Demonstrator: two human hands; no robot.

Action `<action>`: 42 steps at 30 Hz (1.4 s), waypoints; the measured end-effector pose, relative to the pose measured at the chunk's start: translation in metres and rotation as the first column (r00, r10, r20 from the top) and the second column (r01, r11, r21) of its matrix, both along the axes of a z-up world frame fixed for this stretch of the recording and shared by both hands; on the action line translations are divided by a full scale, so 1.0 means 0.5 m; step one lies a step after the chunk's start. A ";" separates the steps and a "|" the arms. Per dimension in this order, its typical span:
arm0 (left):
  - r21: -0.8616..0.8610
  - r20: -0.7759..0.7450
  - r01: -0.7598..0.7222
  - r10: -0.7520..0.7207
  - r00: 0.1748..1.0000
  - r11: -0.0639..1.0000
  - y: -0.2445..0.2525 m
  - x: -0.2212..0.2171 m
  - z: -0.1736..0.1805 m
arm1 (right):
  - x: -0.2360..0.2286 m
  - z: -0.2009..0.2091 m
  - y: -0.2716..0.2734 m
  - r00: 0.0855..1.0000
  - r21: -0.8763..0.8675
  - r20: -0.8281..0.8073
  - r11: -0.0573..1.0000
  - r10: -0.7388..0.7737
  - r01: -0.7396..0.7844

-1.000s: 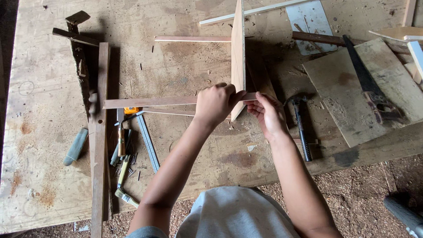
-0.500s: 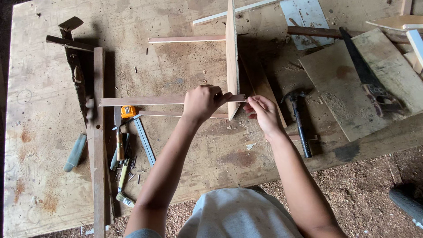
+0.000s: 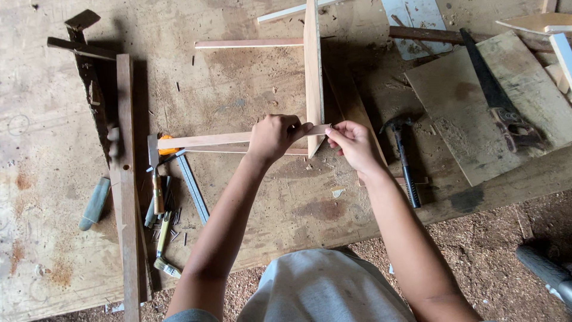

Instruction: The person assembles a small wooden stool by attaching thin wooden strips to a larger wooden frame using a hammer and nails. They position the strips, hammer nails into place, and then place a flat wooden board on top of the assembled frame.

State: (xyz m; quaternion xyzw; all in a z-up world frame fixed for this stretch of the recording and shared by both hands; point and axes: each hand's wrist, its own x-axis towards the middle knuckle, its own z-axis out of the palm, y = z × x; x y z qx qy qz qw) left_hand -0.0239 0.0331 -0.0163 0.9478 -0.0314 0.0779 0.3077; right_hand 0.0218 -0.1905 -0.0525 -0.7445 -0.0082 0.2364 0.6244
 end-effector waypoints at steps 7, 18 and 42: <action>-0.095 0.050 0.012 -0.007 0.999 0.995 0.003 -0.006 -0.036 | 0.012 0.020 0.000 0.997 0.020 -0.061 0.999 0.041 -0.040; -0.218 0.022 -0.003 0.008 1.000 0.976 -0.016 0.004 -0.106 | 0.012 0.012 0.006 1.000 -0.081 0.027 0.997 -0.014 0.016; -0.012 -0.034 -0.064 0.064 0.997 0.998 -0.030 -0.247 -0.294 | -0.266 -0.183 0.023 0.976 -0.622 -0.149 0.752 0.157 -0.216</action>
